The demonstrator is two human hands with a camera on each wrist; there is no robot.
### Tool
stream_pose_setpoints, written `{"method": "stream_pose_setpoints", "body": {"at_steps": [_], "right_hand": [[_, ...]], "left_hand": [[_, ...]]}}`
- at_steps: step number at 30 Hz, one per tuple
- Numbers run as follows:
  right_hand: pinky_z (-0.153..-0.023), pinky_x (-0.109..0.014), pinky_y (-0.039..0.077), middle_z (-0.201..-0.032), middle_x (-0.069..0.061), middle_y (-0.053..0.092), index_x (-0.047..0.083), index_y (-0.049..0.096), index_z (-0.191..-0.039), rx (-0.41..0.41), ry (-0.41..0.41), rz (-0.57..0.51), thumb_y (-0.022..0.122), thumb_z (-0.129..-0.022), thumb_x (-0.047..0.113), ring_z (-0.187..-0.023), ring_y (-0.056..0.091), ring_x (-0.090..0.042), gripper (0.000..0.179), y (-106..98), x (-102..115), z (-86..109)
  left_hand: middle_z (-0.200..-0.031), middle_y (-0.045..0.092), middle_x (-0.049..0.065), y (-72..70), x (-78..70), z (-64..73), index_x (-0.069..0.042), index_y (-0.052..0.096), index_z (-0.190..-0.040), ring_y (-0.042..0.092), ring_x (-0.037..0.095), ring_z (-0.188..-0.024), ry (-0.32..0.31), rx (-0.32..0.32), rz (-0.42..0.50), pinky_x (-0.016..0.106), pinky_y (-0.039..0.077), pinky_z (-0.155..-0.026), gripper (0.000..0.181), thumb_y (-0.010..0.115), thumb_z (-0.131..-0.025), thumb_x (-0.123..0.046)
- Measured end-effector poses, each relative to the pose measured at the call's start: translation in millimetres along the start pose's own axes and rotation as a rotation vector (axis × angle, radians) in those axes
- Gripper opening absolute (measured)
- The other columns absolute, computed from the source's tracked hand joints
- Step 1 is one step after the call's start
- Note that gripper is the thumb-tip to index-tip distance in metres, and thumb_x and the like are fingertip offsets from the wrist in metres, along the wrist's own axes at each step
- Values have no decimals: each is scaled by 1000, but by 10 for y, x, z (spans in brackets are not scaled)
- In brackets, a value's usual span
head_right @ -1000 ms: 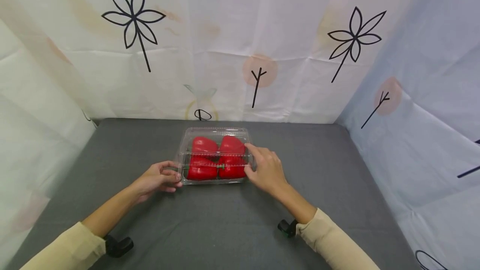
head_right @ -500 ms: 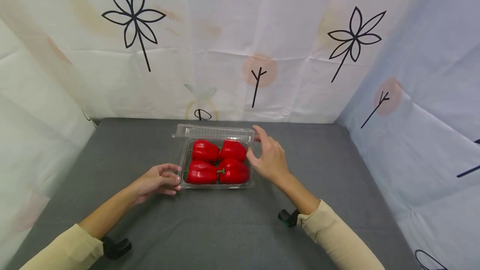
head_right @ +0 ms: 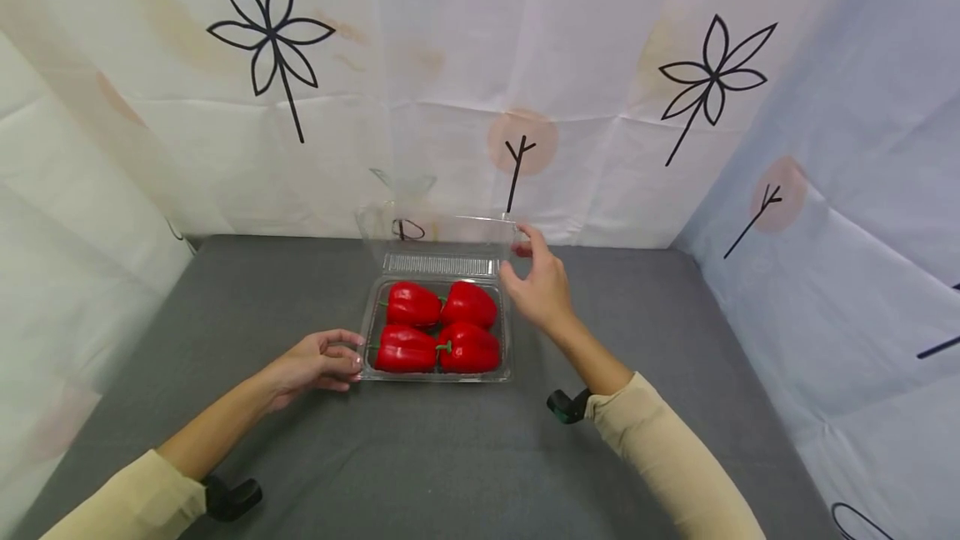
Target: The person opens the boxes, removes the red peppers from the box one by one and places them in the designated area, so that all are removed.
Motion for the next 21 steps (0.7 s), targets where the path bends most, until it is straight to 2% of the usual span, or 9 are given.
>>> {"method": "stream_pose_setpoints", "body": {"at_steps": [5,11,17,21], "right_hand": [[-94,-53,48,-120,-16,66,10,44,-145,4,80,-29,60,-92,12,-113,63,-29,55,40,-57,-145],[-89,-49,50,-125,-17,63,12,37,-152,32,153,-54,57,-93,12,-114,61,-31,62,110,-114,-277],[-97,-50,49,-136,-22,55,10,27,-156,100,247,-106,56,-93,12,-122,56,-35,69,226,-194,-332],[-98,-50,49,-138,-22,54,10,26,-156,115,275,-122,57,-94,13,-124,55,-36,69,266,-236,-335]], "left_hand": [[-98,70,10,-5,9,-16,4,45,-135,68,21,-90,3,12,15,39,59,-80,50,68,-93,-6],[-98,68,8,12,22,-7,5,41,-138,66,19,-88,22,54,58,39,58,-84,54,68,-92,-3],[-98,67,8,41,32,9,5,40,-139,67,21,-90,22,74,104,39,58,-86,56,69,-91,-1],[-98,66,8,58,29,17,5,39,-139,67,20,-89,37,83,114,40,57,-87,56,69,-91,-1]]}}
Point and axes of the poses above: each hand's wrist, its own z-axis away from the middle knuckle, its own y-axis out of the palm, x = y × z, the point moved 8 cm from there along -z, towards the middle knuckle
